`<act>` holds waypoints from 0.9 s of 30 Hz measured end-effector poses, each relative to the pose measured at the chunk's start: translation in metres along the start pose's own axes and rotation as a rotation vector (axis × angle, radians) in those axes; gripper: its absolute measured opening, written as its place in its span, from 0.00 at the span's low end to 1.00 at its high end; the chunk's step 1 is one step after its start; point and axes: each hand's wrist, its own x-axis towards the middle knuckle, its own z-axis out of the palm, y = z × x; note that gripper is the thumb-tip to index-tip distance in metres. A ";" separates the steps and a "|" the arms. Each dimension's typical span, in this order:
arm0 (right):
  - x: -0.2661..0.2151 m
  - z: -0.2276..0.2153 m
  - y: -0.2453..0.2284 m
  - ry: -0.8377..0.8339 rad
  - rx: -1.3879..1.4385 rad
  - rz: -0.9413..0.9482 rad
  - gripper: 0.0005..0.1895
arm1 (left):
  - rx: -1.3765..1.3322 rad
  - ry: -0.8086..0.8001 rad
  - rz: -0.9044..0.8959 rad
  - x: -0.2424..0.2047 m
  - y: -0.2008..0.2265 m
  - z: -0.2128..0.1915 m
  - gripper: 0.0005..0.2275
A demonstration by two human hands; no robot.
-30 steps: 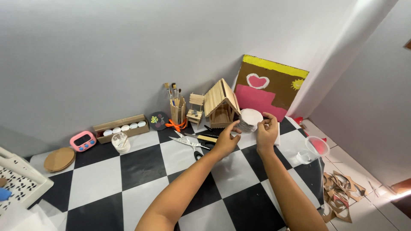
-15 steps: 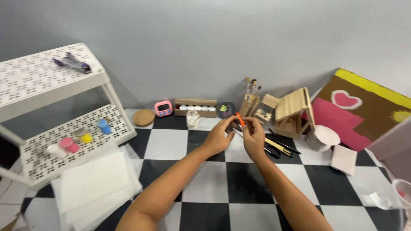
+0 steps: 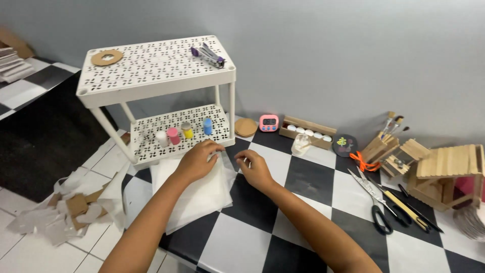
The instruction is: Applying glue to a cardboard circle, bonding it to paper, and trimming the excess paper with scissors.
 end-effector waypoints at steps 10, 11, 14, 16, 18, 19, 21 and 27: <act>0.011 0.043 -0.048 -0.258 -0.398 -0.020 0.19 | 0.229 -0.095 -0.017 -0.017 -0.049 0.013 0.15; 0.011 0.043 -0.049 -0.267 -0.419 -0.021 0.19 | 0.221 -0.106 -0.033 -0.017 -0.048 0.013 0.16; 0.011 0.040 -0.054 -0.292 -0.389 0.015 0.18 | 0.193 -0.125 -0.045 -0.014 -0.044 0.008 0.17; 0.011 0.036 -0.056 -0.304 -0.337 0.047 0.16 | 0.176 -0.129 -0.040 -0.009 -0.044 0.008 0.16; 0.011 0.036 -0.056 -0.296 -0.304 0.067 0.21 | 0.222 -0.118 -0.007 -0.002 -0.048 0.013 0.12; 0.012 0.036 -0.055 -0.292 -0.304 0.067 0.21 | 0.224 -0.117 -0.004 -0.002 -0.043 0.011 0.12; 0.013 0.036 -0.054 -0.297 -0.291 0.076 0.20 | 0.210 -0.152 -0.057 -0.003 -0.033 0.006 0.16; 0.014 0.041 -0.045 -0.244 -0.236 0.066 0.13 | 0.182 -0.179 -0.111 -0.001 -0.027 0.003 0.17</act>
